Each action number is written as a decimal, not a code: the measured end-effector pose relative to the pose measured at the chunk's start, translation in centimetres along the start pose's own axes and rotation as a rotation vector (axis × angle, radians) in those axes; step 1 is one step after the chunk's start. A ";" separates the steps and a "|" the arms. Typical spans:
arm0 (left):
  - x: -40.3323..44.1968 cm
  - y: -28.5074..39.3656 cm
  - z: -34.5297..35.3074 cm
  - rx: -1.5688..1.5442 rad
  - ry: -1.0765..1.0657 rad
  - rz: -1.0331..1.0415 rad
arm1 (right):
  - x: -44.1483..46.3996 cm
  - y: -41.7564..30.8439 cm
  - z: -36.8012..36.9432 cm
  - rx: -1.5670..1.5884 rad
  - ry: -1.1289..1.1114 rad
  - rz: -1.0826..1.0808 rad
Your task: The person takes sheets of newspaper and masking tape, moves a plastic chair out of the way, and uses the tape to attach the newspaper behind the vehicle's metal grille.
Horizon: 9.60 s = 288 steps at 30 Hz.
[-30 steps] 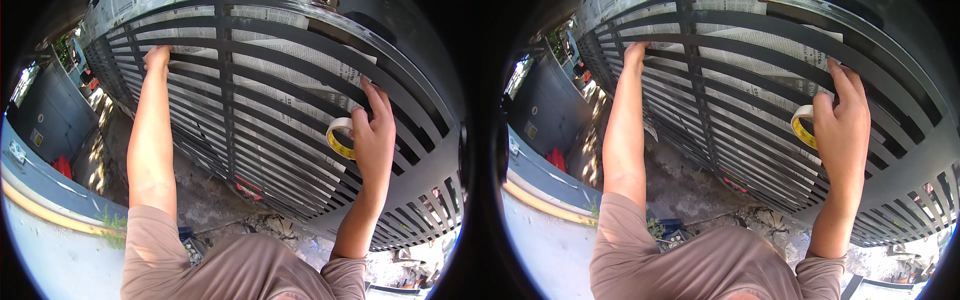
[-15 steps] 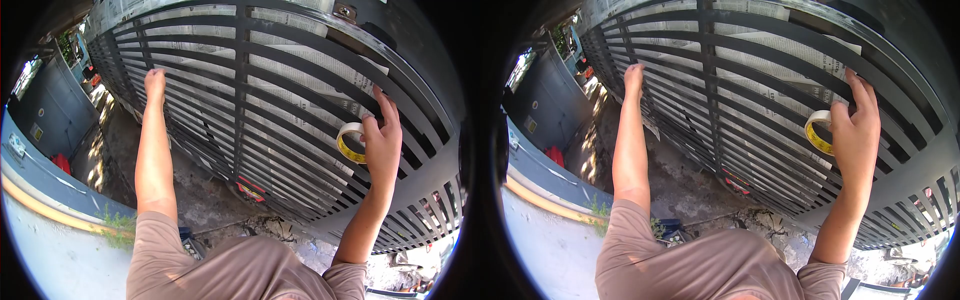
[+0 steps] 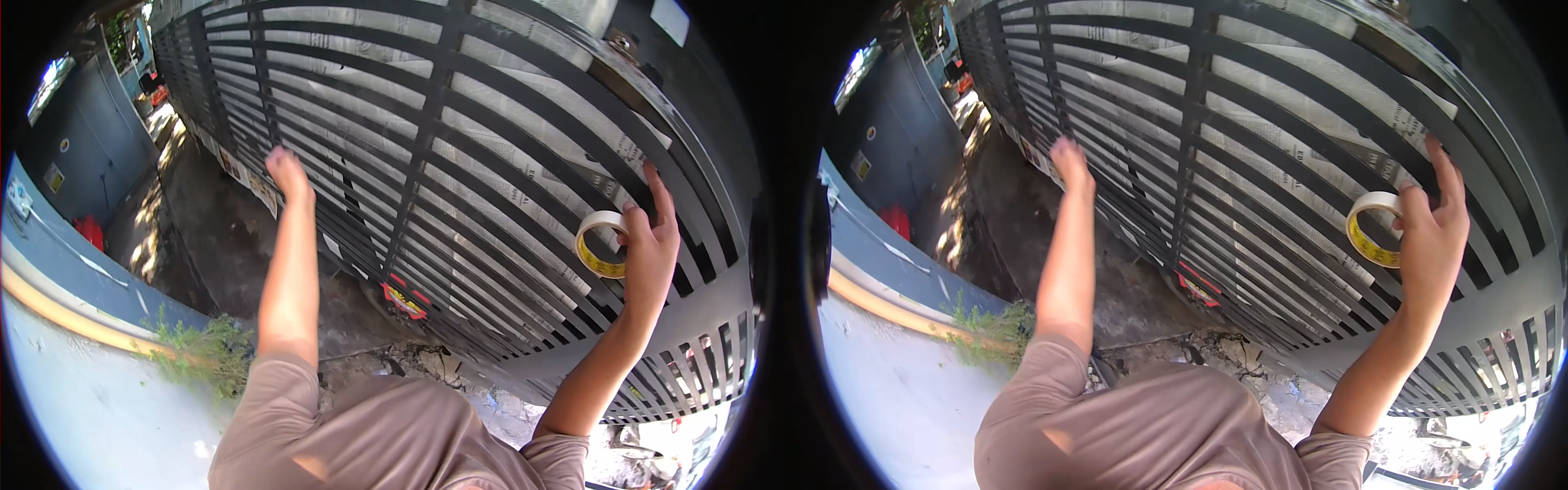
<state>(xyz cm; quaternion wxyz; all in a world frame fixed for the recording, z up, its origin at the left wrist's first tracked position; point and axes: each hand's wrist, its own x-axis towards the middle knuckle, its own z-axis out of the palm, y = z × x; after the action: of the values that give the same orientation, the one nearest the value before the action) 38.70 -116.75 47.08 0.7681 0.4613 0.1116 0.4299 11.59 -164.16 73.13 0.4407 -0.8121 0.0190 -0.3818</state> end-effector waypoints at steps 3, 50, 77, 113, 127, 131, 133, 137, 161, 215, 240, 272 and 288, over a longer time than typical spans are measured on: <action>-11.6 -13.0 -11.9 0.022 0.163 -0.373 | -0.1 0.5 0.2 -0.042 0.030 -0.004; -19.4 -22.8 -16.3 -0.836 0.010 -0.918 | 0.5 -0.4 -2.0 -0.345 0.095 0.092; -18.6 -21.3 -15.5 -0.455 -0.050 -0.746 | 0.5 0.4 -2.7 -0.292 -0.001 0.064; 3.0 6.0 13.8 0.495 0.055 0.346 | 0.3 -1.6 -1.1 -0.144 -0.055 0.082; 2.1 10.0 13.5 0.731 -0.028 0.951 | 0.3 -1.4 -0.5 -0.174 -0.058 0.036; 3.0 10.0 13.1 0.748 -0.176 0.997 | 0.3 -1.5 -0.4 -0.163 -0.062 0.022; 2.9 10.2 13.1 0.765 -0.196 1.016 | 0.3 -1.5 -0.4 -0.173 -0.060 0.023; 2.6 11.5 12.7 0.891 -0.303 1.037 | 0.3 -1.6 -0.5 -0.201 -0.054 0.024; 0.6 14.6 13.9 0.940 -0.575 0.629 | 0.2 -1.3 -1.0 -0.214 -0.044 0.024; -2.8 12.8 16.5 0.867 -0.382 0.451 | 2.4 -9.4 6.4 -0.848 -0.185 -0.659; -2.3 12.2 16.7 0.854 -0.380 0.407 | 7.3 -8.9 6.0 -1.395 -0.294 -1.325; -3.8 15.0 16.0 0.764 -0.262 1.033 | 7.5 -9.1 6.5 -1.122 -0.356 -1.220; -3.1 17.6 15.4 1.000 -0.399 1.206 | 7.4 -8.8 6.5 -1.182 -0.316 -1.256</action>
<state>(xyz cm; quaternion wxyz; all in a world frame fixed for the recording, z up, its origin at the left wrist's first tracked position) 35.81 -124.98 69.00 0.1122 0.7991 -0.1164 0.5791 18.31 -156.97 81.94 -0.3465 -0.8111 -0.2983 -0.3648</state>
